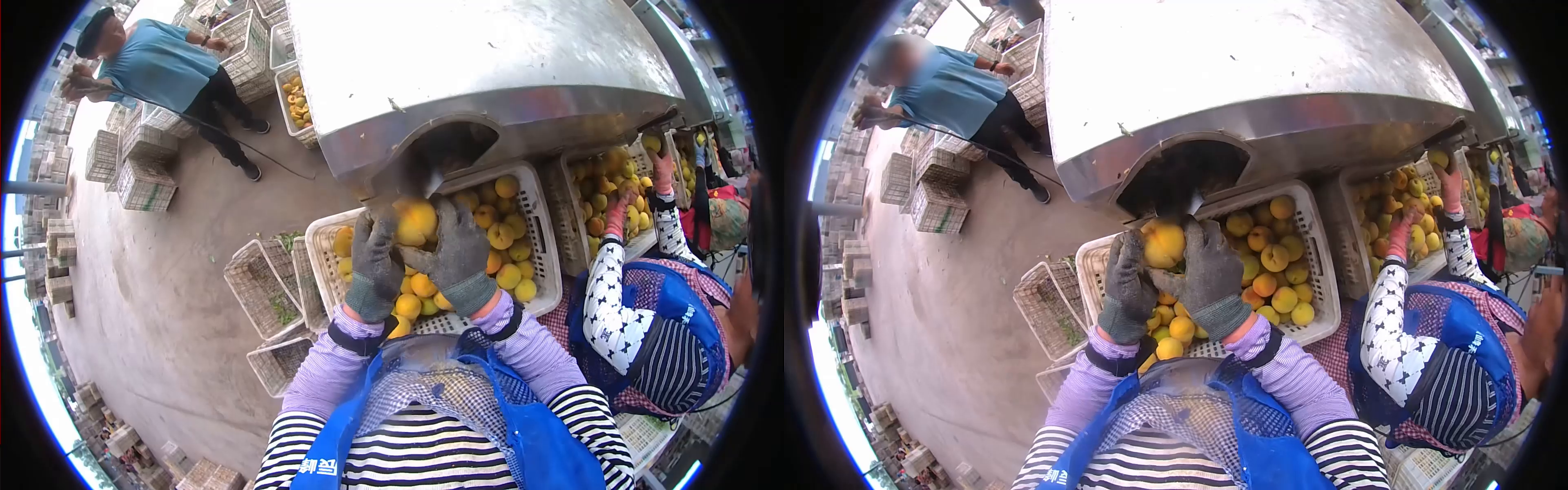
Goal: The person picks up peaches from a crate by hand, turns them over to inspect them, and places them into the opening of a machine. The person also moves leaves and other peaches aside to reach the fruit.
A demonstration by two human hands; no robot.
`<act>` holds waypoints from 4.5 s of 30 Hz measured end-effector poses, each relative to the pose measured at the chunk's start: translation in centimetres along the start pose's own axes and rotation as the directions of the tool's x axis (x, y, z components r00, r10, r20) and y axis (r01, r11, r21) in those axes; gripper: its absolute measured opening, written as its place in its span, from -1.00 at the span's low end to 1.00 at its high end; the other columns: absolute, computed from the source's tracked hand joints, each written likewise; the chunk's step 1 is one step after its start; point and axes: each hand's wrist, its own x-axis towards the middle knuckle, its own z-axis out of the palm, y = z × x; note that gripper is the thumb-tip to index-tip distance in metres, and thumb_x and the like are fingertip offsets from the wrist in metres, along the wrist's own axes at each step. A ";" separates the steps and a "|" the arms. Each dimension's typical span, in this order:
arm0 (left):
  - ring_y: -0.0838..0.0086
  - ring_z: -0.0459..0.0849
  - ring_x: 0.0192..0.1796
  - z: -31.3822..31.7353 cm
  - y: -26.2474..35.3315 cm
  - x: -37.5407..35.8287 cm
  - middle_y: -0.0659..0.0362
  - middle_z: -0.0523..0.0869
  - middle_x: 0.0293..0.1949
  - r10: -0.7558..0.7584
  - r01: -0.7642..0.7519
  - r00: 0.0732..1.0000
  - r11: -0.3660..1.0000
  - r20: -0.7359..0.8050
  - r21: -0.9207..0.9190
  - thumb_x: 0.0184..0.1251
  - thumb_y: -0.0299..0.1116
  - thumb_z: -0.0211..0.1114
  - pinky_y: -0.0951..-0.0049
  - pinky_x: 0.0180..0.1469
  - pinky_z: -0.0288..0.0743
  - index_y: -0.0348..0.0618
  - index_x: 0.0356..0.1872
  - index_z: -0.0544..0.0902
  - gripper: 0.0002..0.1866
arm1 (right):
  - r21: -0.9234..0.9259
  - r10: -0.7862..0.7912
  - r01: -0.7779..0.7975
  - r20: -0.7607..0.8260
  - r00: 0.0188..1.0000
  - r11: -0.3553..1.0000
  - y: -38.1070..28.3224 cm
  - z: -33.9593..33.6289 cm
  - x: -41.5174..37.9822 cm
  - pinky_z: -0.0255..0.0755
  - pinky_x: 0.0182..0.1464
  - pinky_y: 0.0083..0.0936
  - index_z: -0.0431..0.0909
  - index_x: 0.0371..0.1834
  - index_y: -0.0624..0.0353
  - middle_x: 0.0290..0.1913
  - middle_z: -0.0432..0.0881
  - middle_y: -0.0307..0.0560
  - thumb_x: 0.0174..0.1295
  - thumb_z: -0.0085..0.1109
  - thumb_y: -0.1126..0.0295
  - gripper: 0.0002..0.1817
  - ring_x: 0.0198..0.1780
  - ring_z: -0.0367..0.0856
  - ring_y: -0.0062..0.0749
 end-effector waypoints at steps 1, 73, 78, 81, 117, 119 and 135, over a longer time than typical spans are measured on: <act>0.24 0.60 0.13 -1.5 -1.2 1.1 0.02 0.58 0.11 0.115 -0.131 0.990 0.963 0.080 0.236 0.46 -0.44 0.19 0.30 0.17 0.55 -0.25 0.24 0.48 -0.63 | -0.043 -0.002 0.002 -0.022 1.000 0.999 0.3 0.1 1.0 0.53 -0.08 -0.15 0.44 0.24 0.21 0.04 0.53 0.13 -0.15 0.52 -0.13 -0.08 0.00 0.59 0.03; 0.03 0.39 0.42 -6.0 0.2 -4.8 -0.02 0.36 0.40 -0.048 0.107 0.973 0.961 0.227 -0.254 0.22 0.33 0.31 -0.11 0.44 0.34 -0.13 0.44 0.25 -0.05 | -0.117 0.065 -0.062 0.025 0.998 0.991 3.6 5.0 4.6 0.53 0.04 -0.07 0.57 0.11 0.06 0.00 0.64 0.12 -0.02 0.44 -0.07 -0.34 0.06 0.62 0.02; -0.01 0.30 0.48 -6.2 0.8 -5.8 0.05 0.33 0.45 -0.045 0.155 0.960 0.907 0.278 -0.390 0.09 0.49 0.27 -0.30 0.45 0.21 -0.01 0.48 0.25 0.05 | -0.104 -0.013 0.010 -0.033 0.999 0.995 4.8 8.0 7.9 0.54 -0.05 -0.12 0.60 0.01 0.13 -0.13 0.67 0.10 0.00 0.46 -0.05 -0.39 -0.10 0.67 -0.02; -0.02 0.29 0.49 -5.8 1.2 -6.3 0.03 0.29 0.47 -0.012 0.144 0.953 0.897 0.302 -0.419 0.05 0.53 0.25 -0.28 0.46 0.21 -0.03 0.48 0.23 0.10 | -0.072 -0.054 0.048 -0.084 0.995 0.996 3.1 4.6 7.7 0.55 -0.11 -0.17 0.61 -0.03 0.14 -0.19 0.69 0.05 0.01 0.48 -0.01 -0.43 -0.20 0.68 -0.05; 0.25 0.65 0.08 -3.0 3.3 -1.4 0.00 0.66 0.04 0.090 -0.227 0.955 0.836 0.283 0.500 0.18 -0.41 0.42 0.30 0.15 0.53 -0.31 0.17 0.56 -0.50 | -0.065 -0.121 0.114 -0.106 0.987 0.991 1.8 1.1 2.7 0.56 -0.08 -0.17 0.52 0.13 0.12 -0.05 0.56 0.10 -0.02 0.46 0.01 -0.33 -0.04 0.61 0.05; 0.30 0.65 0.08 -3.6 2.6 -1.7 0.02 0.66 0.06 0.104 -0.234 0.956 0.834 0.273 0.500 0.12 -0.43 0.47 0.32 0.16 0.53 -0.30 0.22 0.53 -0.41 | -0.040 -0.072 0.068 -0.103 0.992 0.997 3.5 3.5 3.3 0.57 -0.11 -0.17 0.53 0.11 0.11 -0.11 0.57 0.07 0.00 0.45 0.02 -0.36 -0.07 0.61 0.05; 0.24 0.61 0.24 -3.9 1.4 -2.2 -0.06 0.59 0.22 0.197 -0.376 0.920 0.690 0.339 0.619 0.42 -0.56 0.21 0.28 0.31 0.50 -0.35 0.30 0.40 -0.54 | 0.090 -0.209 0.198 0.136 0.968 0.976 0.2 -1.5 2.4 0.49 0.13 -0.11 0.35 0.39 0.06 0.15 0.55 0.10 -0.09 0.54 -0.04 -0.05 0.08 0.58 0.05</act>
